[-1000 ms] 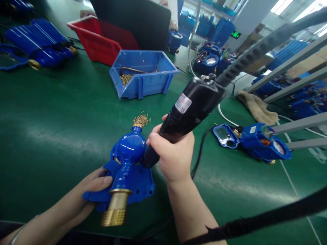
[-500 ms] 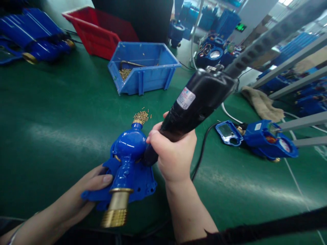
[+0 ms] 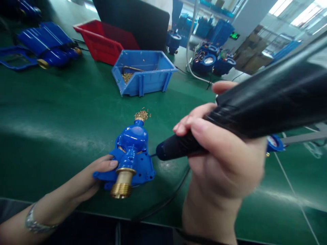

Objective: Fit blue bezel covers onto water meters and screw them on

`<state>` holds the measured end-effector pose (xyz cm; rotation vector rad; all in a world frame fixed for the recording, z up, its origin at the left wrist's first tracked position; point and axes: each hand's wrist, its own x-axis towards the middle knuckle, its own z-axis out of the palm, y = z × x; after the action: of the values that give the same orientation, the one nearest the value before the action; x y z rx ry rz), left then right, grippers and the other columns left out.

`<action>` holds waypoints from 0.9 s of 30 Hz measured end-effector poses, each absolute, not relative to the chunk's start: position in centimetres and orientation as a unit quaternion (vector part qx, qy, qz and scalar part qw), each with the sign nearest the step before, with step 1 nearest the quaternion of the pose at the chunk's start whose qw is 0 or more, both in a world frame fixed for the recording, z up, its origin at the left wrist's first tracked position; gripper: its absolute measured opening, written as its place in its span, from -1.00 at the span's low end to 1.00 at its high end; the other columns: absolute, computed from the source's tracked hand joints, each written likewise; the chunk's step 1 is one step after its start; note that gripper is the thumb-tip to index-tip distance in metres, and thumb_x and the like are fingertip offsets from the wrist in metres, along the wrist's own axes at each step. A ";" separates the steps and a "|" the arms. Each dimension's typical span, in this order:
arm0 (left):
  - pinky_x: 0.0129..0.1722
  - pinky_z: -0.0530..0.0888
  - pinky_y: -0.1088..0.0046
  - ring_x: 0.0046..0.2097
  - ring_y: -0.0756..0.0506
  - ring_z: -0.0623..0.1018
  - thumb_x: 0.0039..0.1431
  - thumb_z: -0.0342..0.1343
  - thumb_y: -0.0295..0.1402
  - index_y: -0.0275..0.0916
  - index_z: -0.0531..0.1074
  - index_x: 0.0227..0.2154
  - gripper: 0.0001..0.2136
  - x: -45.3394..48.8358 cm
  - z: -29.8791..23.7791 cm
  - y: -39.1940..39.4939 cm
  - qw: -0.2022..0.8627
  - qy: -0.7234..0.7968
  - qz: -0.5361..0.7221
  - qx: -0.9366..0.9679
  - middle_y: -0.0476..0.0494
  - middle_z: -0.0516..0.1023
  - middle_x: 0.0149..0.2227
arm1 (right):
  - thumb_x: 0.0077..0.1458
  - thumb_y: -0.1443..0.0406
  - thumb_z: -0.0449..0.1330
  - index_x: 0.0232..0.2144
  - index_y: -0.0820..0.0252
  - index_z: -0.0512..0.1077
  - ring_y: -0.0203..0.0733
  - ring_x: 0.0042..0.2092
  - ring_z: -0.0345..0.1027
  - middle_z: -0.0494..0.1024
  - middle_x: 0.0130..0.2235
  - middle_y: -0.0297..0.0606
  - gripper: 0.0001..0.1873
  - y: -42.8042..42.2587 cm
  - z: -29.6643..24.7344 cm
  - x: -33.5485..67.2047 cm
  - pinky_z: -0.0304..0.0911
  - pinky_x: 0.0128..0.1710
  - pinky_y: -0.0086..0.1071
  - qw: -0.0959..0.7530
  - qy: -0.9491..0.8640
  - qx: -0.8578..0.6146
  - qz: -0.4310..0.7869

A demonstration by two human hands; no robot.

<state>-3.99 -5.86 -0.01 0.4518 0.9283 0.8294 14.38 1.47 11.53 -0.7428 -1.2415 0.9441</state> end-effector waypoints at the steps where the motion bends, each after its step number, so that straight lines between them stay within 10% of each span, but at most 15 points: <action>1: -0.05 0.35 0.20 -0.13 -0.27 0.50 -0.05 0.16 -0.21 -0.37 0.26 0.00 -0.46 -4.0 0.0 -5.9 0.789 0.434 0.382 0.209 -0.33 0.50 -0.11 | -0.15 0.56 0.02 -0.28 0.18 0.40 -0.27 -0.52 0.29 0.39 -0.55 -0.38 -0.63 0.7 12.0 14.8 0.23 -0.45 -0.33 0.647 -0.546 -0.336 0.412; 27: -0.13 0.40 0.23 -0.08 -0.32 0.46 -0.17 0.24 -0.22 -0.34 0.28 -0.06 -0.42 -2.8 0.2 -6.3 0.766 0.476 0.410 0.135 -0.32 0.48 -0.09 | -0.19 0.48 0.17 -0.33 0.15 0.30 -0.32 -0.56 0.29 0.37 -0.60 -0.43 -0.70 -2.1 7.8 14.4 0.32 -0.53 -0.38 0.587 -0.448 -0.459 0.494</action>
<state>-2.85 -6.34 0.22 0.2941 1.0338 0.8903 14.42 -2.09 7.75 -1.0688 -1.0439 1.1521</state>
